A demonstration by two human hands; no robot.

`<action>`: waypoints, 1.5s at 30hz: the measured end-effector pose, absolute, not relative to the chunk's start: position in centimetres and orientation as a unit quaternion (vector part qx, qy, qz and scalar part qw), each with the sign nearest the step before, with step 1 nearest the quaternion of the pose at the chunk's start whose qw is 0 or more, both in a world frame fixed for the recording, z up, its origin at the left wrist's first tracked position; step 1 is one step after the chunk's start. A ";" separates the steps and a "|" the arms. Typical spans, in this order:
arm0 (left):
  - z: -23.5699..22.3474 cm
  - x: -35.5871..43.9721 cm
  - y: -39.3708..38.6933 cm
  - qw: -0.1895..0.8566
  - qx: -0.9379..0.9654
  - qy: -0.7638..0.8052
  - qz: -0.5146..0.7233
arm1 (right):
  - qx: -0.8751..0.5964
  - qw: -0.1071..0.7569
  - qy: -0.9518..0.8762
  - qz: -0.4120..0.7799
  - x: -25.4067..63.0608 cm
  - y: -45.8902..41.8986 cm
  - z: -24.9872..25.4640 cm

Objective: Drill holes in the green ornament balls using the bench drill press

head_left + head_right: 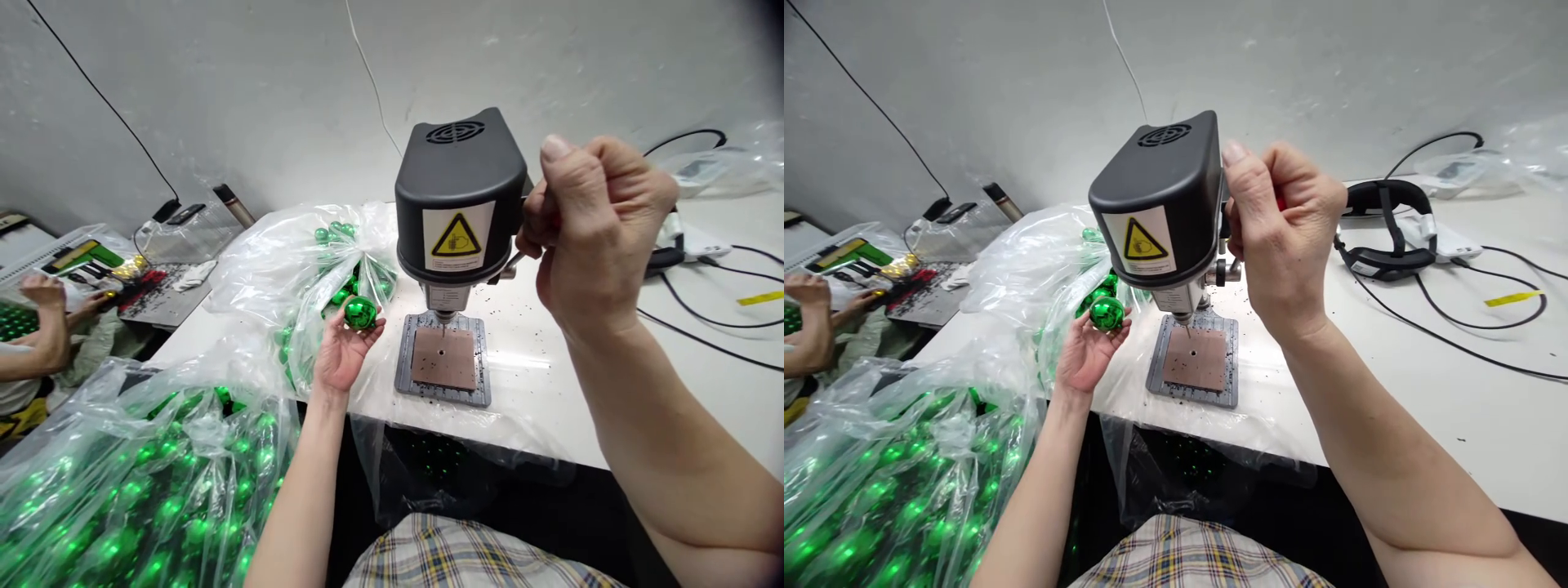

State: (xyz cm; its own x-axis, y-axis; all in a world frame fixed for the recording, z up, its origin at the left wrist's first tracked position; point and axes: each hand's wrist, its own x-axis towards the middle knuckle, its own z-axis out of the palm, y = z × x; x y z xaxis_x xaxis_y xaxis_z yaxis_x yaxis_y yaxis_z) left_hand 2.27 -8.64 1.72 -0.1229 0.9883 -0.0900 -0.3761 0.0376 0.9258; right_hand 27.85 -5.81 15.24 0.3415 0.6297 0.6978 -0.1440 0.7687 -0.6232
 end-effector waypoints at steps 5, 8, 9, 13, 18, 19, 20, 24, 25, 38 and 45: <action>0.0 5.0 -9.9 0.601 0.324 0.454 0.572 | -0.222 0.782 -0.525 0.253 27.9 -5.9 15.4; -2.0 6.6 -10.0 0.500 0.388 0.522 0.572 | -0.224 0.778 -0.527 0.258 28.0 -6.0 15.4; -2.6 7.1 -10.1 0.457 0.420 0.546 0.563 | -0.229 0.776 -0.529 0.257 28.0 -6.0 15.4; -4.0 8.4 -10.2 0.365 0.516 0.572 0.524 | -0.275 0.756 -0.549 0.226 28.0 -5.9 15.3; -4.5 9.8 -9.9 0.383 0.549 0.542 0.508 | -0.290 0.757 -0.546 0.211 28.0 -5.7 15.3; -4.6 10.0 -9.7 0.386 0.552 0.541 0.504 | -0.284 0.759 -0.545 0.213 28.0 -5.6 15.3; -4.9 10.3 -9.6 0.390 0.555 0.538 0.501 | -0.281 0.760 -0.545 0.213 28.0 -5.6 15.3; -6.1 10.9 -9.1 0.379 0.575 0.521 0.504 | -0.298 0.751 -0.553 0.205 28.1 -5.6 15.3; -6.4 11.0 -9.1 0.366 0.586 0.519 0.503 | -0.295 0.751 -0.553 0.208 28.0 -5.6 15.3; -6.7 11.8 -10.2 0.351 0.639 0.472 0.496 | -0.276 0.773 -0.541 0.184 27.7 -7.0 14.7; -7.3 11.6 -10.0 0.321 0.657 0.466 0.498 | -0.253 0.796 -0.534 0.130 26.7 -9.5 12.6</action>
